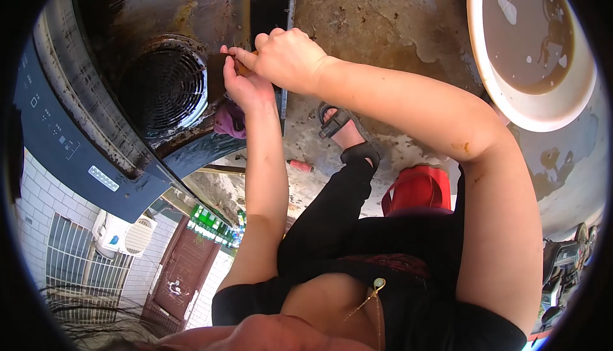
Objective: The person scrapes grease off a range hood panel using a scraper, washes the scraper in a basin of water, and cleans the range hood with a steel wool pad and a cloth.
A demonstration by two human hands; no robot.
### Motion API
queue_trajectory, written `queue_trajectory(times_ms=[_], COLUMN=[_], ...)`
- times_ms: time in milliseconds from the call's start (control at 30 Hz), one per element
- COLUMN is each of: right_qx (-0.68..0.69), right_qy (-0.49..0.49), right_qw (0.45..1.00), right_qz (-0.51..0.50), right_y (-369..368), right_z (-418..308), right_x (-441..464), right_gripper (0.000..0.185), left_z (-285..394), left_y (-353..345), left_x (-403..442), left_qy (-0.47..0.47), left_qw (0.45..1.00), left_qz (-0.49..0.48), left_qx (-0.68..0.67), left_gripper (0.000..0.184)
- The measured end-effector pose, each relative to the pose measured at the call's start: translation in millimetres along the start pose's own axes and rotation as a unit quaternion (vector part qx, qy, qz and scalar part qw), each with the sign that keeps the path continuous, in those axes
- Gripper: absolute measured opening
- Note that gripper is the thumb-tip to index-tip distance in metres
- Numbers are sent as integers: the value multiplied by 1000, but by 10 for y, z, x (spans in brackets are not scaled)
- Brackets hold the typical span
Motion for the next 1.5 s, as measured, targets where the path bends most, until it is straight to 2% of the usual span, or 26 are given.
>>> queue_trajectory(times_ms=[200,300,333,433,500,600,700,733,833,867,1000,1100,1133,1267,1500], right_qx=[-24,21,16,-8,-22,-41,-53,-90,-53,-71,-44,-23,-12,-1,-32], right_qy=[0,-4,-2,0,3,8,-4,-11,8,-6,-4,-33,-36,-41,-24], right_qw=[1000,999,1000,1000,999,999,998,995,998,997,998,999,999,999,999], right_qz=[1,-32,-22,9,38,14,-22,-33,22,-7,53,-24,-3,-2,5], right_y=[-121,-147,-109,-8,52,-29,-119,-130,52,-3,-9,-217,-246,-289,-218], right_z=[5,-28,-59,-83,-89,-102,-148,-200,-317,-326,-394,-428,-460,-521,-545], right_x=[-47,-75,-80,-75,-43,-42,-85,-94,-127,-112,-60,-65,-96,-170,-86], right_gripper=[54,49,49,47,45,41,49,47,46,45,40,36,34,36,44], left_z=[-37,-116,-154,-90,-62,-90,-244,-283,-222,-179,-94,-150,-168,-245,-141], left_y=[167,230,215,74,53,76,159,214,76,54,6,167,203,342,223], left_x=[59,3,-8,-25,6,-1,-46,-73,-76,-64,-18,42,47,-26,-57], left_qy=[-21,9,33,43,34,29,70,90,112,102,107,120,125,137,128], left_qw=[999,999,999,998,999,999,997,996,986,987,986,985,982,988,986], left_qz=[-1,26,19,-12,-17,-17,-42,-9,-111,-115,-104,-112,-127,-72,-95], left_qx=[30,37,2,-41,-20,-5,-1,-15,-49,-42,-68,-58,-55,-23,-56], left_gripper=[24,23,30,30,26,27,27,26,26,26,29,29,28,26,24])
Point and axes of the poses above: each hand's wrist, its own x-axis towards the middle knuckle, its own y-axis out of the back of the hand, z = x × y, the point moved 10 cm from there along x, towards the middle knuckle, and after that the axes turned 14 degrees about y, right-handed, at the moved point
